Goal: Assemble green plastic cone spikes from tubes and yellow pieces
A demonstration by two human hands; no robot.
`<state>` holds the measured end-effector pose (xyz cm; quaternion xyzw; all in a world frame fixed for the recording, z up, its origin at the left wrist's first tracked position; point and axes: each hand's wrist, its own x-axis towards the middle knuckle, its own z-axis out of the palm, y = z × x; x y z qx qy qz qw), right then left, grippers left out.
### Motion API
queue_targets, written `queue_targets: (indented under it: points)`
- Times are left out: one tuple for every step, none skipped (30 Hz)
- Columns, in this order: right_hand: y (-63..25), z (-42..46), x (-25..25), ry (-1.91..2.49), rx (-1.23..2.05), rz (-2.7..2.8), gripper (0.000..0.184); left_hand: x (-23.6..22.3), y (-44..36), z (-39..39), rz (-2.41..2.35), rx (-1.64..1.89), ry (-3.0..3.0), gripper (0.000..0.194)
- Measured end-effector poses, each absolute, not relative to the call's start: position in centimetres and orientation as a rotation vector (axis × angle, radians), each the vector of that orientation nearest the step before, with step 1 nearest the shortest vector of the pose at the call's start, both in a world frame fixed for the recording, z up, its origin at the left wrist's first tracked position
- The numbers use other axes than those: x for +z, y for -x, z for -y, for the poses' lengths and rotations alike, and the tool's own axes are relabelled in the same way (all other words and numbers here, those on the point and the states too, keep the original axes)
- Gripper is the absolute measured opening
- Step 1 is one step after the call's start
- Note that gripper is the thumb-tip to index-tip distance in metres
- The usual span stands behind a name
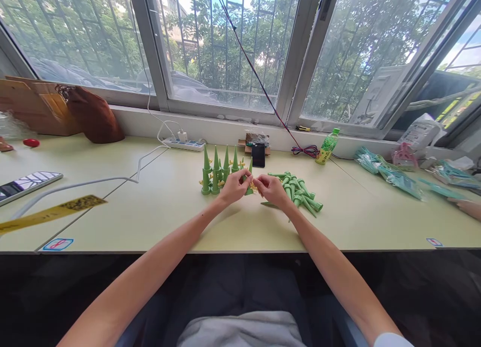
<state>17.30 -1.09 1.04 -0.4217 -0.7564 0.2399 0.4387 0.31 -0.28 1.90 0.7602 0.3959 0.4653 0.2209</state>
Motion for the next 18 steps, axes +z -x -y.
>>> queue_targets:
  points:
    - [-17.30, 1.07, 1.02, 1.056, 0.585, 1.884, 0.049, 1.89, -0.31, 0.27, -1.092, 1.281, -2.103, 0.020]
    - [-17.30, 1.06, 1.00, 1.062, 0.577, 1.885, 0.052, 1.90, -0.31, 0.28, -1.089, 1.276, -2.103, 0.020]
    - [-17.28, 1.05, 1.00, 1.064, 0.575, 1.878, 0.053, 1.92, -0.31, 0.29, -1.087, 1.271, -2.102, 0.020]
    - [-17.26, 1.05, 1.01, 1.061, 0.582, 1.866, 0.052, 1.94, -0.30, 0.31, -1.086, 1.270, -2.100, 0.021]
    - [-17.24, 1.06, 1.02, 1.053, 0.596, 1.851, 0.051, 1.98, -0.30, 0.33, -1.086, 1.271, -2.098, 0.020]
    - [-17.21, 1.08, 1.04, 1.038, 0.617, 1.838, 0.048, 2.02, -0.30, 0.35, -1.090, 1.277, -2.095, 0.020]
    - [-17.19, 1.09, 1.06, 1.018, 0.644, 1.828, 0.045, 2.06, -0.29, 0.38, -1.097, 1.284, -2.094, 0.020]
    - [-17.17, 1.09, 1.06, 0.993, 0.678, 1.824, 0.043, 2.09, -0.28, 0.40, -1.105, 1.290, -2.092, 0.020]
    - [-17.17, 1.08, 1.04, 0.967, 0.717, 1.824, 0.042, 2.13, -0.28, 0.44, -1.112, 1.294, -2.091, 0.020]
    - [-17.17, 1.06, 1.00, 0.944, 0.755, 1.826, 0.041, 2.15, -0.27, 0.47, -1.116, 1.293, -2.089, 0.020]
    - [-17.19, 1.03, 0.96, 0.927, 0.790, 1.829, 0.040, 2.17, -0.27, 0.51, -1.118, 1.290, -2.087, 0.020]
    - [-17.21, 0.99, 0.90, 0.920, 0.813, 1.828, 0.039, 2.18, -0.27, 0.54, -1.118, 1.286, -2.084, 0.021]
    - [-17.24, 0.96, 0.85, 0.923, 0.823, 1.827, 0.040, 2.19, -0.27, 0.58, -1.117, 1.283, -2.081, 0.021]
    - [-17.27, 0.92, 0.81, 0.935, 0.820, 1.827, 0.041, 2.19, -0.28, 0.60, -1.115, 1.281, -2.078, 0.021]
    - [-17.30, 0.90, 0.79, 0.952, 0.807, 1.830, 0.043, 2.19, -0.29, 0.62, -1.114, 1.279, -2.077, 0.021]
    - [-17.31, 0.88, 0.79, 0.967, 0.790, 1.834, 0.045, 2.19, -0.30, 0.62, -1.113, 1.278, -2.078, 0.021]
    - [-17.32, 0.88, 0.80, 0.978, 0.774, 1.838, 0.047, 2.19, -0.31, 0.62, -1.112, 1.275, -2.079, 0.020]
    - [-17.32, 0.90, 0.84, 0.984, 0.760, 1.839, 0.047, 2.18, -0.32, 0.60, -1.111, 1.273, -2.081, 0.020]
